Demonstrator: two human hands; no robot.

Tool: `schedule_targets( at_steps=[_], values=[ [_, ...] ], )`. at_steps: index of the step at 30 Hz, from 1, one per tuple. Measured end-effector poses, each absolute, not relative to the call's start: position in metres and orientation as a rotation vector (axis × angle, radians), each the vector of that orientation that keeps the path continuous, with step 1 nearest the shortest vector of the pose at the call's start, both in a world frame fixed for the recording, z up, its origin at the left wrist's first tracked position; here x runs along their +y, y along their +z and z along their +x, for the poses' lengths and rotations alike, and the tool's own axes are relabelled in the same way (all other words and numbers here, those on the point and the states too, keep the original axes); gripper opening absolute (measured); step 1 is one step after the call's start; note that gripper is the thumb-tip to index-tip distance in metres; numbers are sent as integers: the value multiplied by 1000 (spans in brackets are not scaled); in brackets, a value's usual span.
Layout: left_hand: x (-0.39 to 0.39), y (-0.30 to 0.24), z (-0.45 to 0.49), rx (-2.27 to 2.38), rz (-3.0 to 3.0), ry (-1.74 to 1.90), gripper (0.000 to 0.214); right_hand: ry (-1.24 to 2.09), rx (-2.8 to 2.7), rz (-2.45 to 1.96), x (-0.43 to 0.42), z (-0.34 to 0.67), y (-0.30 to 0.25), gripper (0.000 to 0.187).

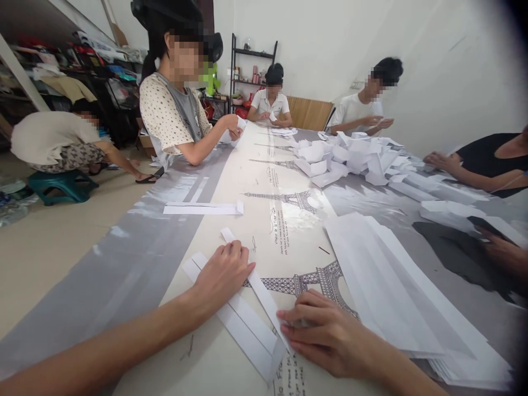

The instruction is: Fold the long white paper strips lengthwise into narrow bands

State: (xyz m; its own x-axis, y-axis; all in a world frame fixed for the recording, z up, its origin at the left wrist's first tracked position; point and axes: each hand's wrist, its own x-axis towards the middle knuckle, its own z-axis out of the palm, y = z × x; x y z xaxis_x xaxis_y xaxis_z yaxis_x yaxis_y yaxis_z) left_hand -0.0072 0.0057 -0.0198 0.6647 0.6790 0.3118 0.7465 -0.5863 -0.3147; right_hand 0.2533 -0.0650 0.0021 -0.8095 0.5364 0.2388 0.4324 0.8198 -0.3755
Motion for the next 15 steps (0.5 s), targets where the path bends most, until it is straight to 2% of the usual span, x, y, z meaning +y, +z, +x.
schedule_targets(
  at_steps=[4,10,15],
  values=[
    [9,-21,-9,-1144,-2399,-216,28,450,-2623,-720,-67,255,-7,23],
    [6,-25,-11,-1285,-2454,-260,46,443,-2609,-727,-68,258,-17,22],
    [8,-27,-14,-1336,-2525,-263,43,428,-2612,-729,-68,258,-15,23]
  ],
)
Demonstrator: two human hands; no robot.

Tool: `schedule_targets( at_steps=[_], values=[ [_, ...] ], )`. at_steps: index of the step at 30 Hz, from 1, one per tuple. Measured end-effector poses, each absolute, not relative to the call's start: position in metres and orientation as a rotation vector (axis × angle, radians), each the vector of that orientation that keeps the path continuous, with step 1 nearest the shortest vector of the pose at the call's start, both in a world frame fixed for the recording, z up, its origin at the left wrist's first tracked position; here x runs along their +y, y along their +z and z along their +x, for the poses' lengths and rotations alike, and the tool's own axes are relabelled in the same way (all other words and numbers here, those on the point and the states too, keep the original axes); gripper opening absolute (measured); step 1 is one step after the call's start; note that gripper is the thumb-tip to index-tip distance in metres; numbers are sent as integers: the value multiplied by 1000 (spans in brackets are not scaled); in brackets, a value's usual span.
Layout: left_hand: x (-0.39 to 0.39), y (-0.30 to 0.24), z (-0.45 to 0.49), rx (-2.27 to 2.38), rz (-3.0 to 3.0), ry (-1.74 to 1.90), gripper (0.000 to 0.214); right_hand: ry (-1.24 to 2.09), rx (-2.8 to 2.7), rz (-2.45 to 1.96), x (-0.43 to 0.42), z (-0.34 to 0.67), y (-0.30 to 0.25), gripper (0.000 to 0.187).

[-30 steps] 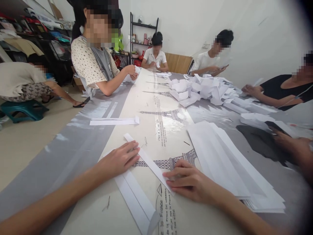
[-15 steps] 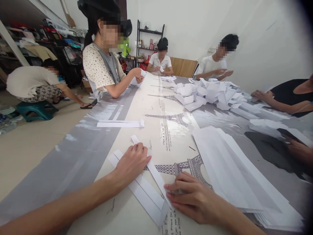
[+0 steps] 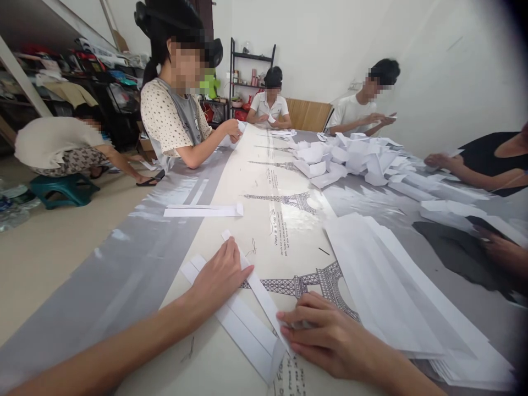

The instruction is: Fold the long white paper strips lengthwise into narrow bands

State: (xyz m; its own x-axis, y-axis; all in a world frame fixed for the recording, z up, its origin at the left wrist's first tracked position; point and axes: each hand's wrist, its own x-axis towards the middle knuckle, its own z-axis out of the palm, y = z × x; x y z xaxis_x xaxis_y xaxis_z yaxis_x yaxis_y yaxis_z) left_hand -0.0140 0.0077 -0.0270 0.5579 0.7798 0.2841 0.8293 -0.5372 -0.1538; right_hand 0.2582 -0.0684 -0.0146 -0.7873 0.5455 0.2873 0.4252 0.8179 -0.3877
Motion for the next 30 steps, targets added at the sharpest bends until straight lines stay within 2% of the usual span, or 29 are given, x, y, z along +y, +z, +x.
schedule_targets(
  at_steps=[5,10,23,28,30],
  values=[
    [14,-32,-22,-1335,-2582,-403,52,437,-2617,-731,-69,257,-12,23],
    [17,-36,-26,-1386,-2626,-440,50,427,-2593,-716,-69,255,-8,23],
    [20,-37,-33,-1419,-2700,-387,56,439,-2591,-755,-70,256,-11,22],
    [20,-32,-34,-1427,-2741,-343,52,372,-2599,-761,-72,256,-10,23],
    [19,-30,-33,-1448,-2757,-348,57,310,-2616,-782,-77,256,-8,25]
  ],
)
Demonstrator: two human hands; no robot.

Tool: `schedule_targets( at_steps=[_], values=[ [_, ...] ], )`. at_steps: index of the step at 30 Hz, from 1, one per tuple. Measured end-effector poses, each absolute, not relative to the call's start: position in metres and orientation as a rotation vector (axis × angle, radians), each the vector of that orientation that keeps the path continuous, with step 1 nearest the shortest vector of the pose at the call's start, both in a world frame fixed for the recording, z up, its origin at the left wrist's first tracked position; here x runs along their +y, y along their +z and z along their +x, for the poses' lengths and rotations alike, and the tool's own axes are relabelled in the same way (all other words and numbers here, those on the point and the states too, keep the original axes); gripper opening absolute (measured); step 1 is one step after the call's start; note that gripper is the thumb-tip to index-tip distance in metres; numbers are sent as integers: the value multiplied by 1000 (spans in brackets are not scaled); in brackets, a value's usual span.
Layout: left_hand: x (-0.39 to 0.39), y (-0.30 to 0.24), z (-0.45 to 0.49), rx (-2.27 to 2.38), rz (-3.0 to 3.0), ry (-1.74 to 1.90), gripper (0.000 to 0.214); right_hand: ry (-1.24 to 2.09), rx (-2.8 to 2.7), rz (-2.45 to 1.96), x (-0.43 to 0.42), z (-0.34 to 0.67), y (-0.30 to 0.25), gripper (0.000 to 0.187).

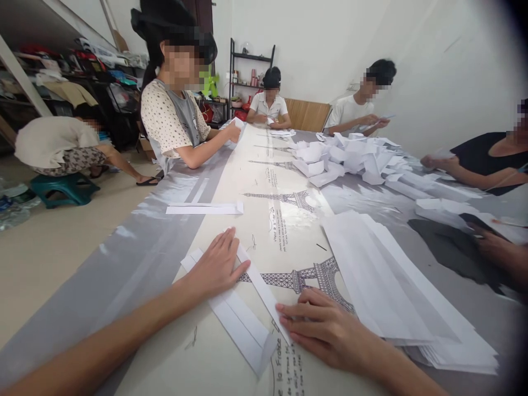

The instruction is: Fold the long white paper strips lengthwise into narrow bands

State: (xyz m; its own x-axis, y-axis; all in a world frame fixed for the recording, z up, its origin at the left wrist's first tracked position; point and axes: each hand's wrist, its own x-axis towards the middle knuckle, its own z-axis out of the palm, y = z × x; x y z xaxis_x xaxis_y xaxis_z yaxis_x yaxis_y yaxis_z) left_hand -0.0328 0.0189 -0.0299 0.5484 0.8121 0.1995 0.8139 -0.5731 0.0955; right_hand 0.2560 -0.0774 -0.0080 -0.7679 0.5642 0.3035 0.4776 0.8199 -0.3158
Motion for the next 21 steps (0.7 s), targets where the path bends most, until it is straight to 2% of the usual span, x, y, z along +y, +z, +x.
schedule_targets(
  at_steps=[4,6,9,13,15,21],
  values=[
    [17,-30,-24,-1566,-2755,-378,88,73,-2658,-853,-98,256,-5,35],
    [16,-31,-20,-1596,-2747,-389,95,16,-2664,-872,-110,258,-3,42],
    [14,-33,-18,-1597,-2757,-396,97,123,-2675,-870,-116,263,3,46],
    [13,-35,-18,-1597,-2753,-405,98,475,-2635,-841,-95,262,7,26],
    [13,-35,-17,-1594,-2746,-398,98,578,-2514,-829,-75,254,4,25],
    [11,-30,-17,-1645,-2738,-308,100,308,-2514,-815,-43,225,-16,25]
  ],
)
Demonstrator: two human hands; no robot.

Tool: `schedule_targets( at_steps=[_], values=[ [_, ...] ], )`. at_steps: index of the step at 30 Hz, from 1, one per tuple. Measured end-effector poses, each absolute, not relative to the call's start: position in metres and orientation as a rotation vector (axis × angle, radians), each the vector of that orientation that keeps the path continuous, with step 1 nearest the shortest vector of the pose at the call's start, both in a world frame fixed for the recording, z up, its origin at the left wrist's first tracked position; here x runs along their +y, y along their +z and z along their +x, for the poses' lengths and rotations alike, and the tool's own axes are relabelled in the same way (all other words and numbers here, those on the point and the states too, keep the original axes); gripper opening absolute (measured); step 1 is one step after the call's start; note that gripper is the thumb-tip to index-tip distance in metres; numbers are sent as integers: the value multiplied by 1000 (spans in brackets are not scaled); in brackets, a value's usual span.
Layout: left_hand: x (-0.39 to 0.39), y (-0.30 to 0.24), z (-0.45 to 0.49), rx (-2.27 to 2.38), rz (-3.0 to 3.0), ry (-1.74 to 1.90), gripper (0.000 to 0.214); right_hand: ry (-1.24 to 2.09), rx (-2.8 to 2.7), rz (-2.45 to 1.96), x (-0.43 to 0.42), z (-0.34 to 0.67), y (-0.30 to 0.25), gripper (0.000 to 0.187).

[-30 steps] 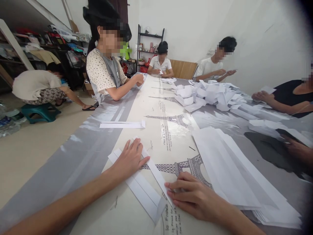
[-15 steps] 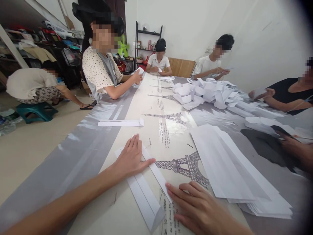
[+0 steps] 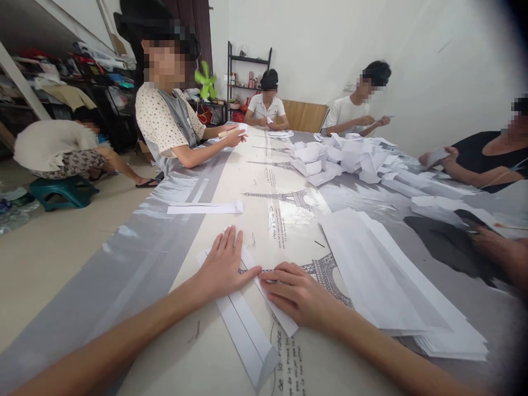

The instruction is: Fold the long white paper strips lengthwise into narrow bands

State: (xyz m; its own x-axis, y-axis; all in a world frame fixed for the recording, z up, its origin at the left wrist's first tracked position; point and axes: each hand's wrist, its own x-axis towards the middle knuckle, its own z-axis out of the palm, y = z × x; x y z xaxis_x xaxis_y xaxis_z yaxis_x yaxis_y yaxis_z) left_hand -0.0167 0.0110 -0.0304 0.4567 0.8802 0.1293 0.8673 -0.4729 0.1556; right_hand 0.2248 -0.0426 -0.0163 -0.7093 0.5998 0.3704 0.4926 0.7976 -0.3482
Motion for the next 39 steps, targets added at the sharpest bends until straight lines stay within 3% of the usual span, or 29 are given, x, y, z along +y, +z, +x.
schedule_targets(
  at_steps=[5,13,25,33,39],
  values=[
    [14,-27,-16,1588,2581,235,103,189,-2532,-909,-59,225,-24,30],
    [26,-22,-23,1586,2602,246,84,138,-2567,-975,-75,225,-14,34],
    [42,-30,-32,1655,2571,274,89,97,-2634,-953,-106,235,-9,40],
    [47,-23,-31,1685,2598,267,89,310,-2432,-1384,-78,201,3,4],
    [40,-25,-30,1712,2666,305,89,423,-2264,-1590,-64,191,-9,15]
  ],
)
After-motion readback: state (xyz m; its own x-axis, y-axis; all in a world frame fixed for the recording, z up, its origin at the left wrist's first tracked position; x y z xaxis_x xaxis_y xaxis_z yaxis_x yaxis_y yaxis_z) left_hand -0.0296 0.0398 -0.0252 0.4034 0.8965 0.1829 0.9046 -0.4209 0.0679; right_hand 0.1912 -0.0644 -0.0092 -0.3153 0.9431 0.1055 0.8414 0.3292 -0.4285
